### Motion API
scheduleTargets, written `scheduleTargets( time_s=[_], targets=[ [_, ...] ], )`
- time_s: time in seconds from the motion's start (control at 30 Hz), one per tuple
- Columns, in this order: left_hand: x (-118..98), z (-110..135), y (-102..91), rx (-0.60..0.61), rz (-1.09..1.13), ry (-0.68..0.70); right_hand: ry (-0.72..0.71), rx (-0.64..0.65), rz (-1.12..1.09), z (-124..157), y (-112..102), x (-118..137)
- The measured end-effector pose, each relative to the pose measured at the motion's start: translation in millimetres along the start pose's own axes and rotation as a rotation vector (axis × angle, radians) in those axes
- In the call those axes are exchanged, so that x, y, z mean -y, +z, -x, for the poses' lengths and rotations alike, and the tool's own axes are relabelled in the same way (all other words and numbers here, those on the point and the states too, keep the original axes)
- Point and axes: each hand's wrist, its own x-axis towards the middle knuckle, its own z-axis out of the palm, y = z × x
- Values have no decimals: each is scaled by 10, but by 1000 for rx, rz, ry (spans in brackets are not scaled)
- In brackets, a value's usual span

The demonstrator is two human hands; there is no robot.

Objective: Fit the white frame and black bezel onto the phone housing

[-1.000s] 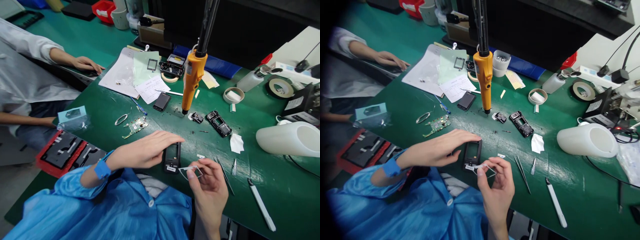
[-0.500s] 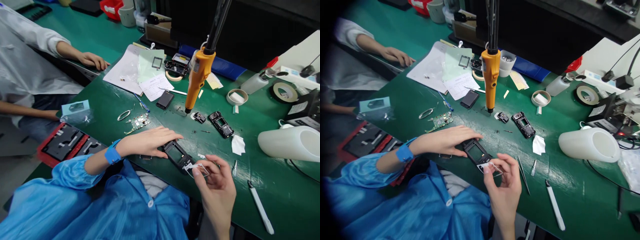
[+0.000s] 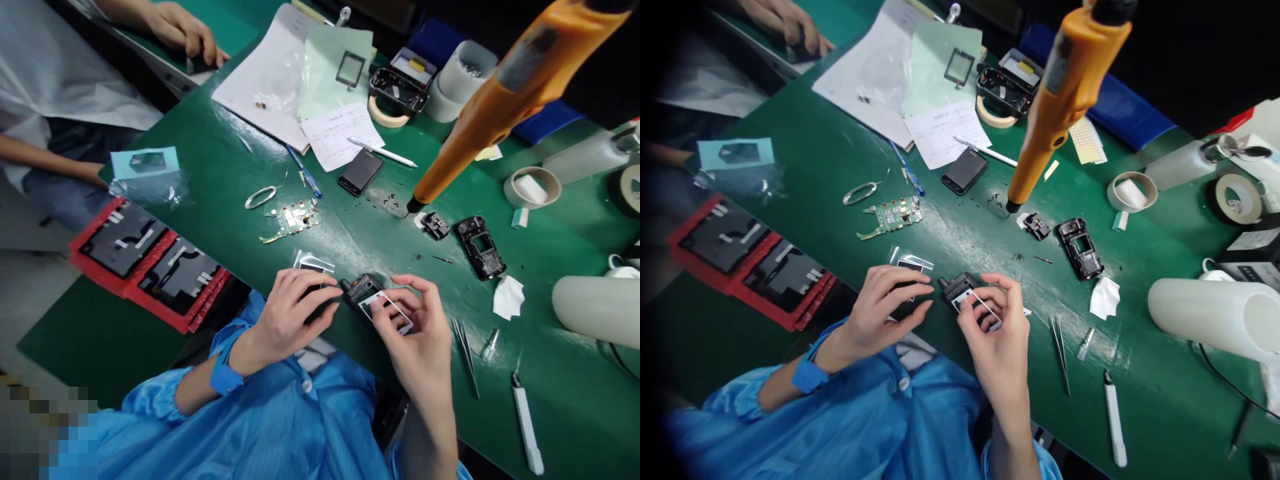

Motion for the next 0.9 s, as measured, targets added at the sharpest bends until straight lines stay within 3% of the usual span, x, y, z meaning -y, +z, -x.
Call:
scheduleTargets(
  time_s=[0.2, 0.57, 0.67, 0.8, 0.9],
  targets=[
    [-152, -125, -40, 21, 253, -174, 9, 43, -124, -20, -1, 91],
    [-241, -234, -42, 156, 535, -260, -134, 7, -30, 108, -63, 78],
    [-232, -222, -68, 137, 652, -291, -210, -150, 144, 193, -244, 1],
    [-194, -201, -92, 137, 845, -409, -220, -480, 643, 340, -674, -223],
    [-175, -222, -98, 144, 944, -516, -155, -472, 879, 436, -940, -458]
  ],
)
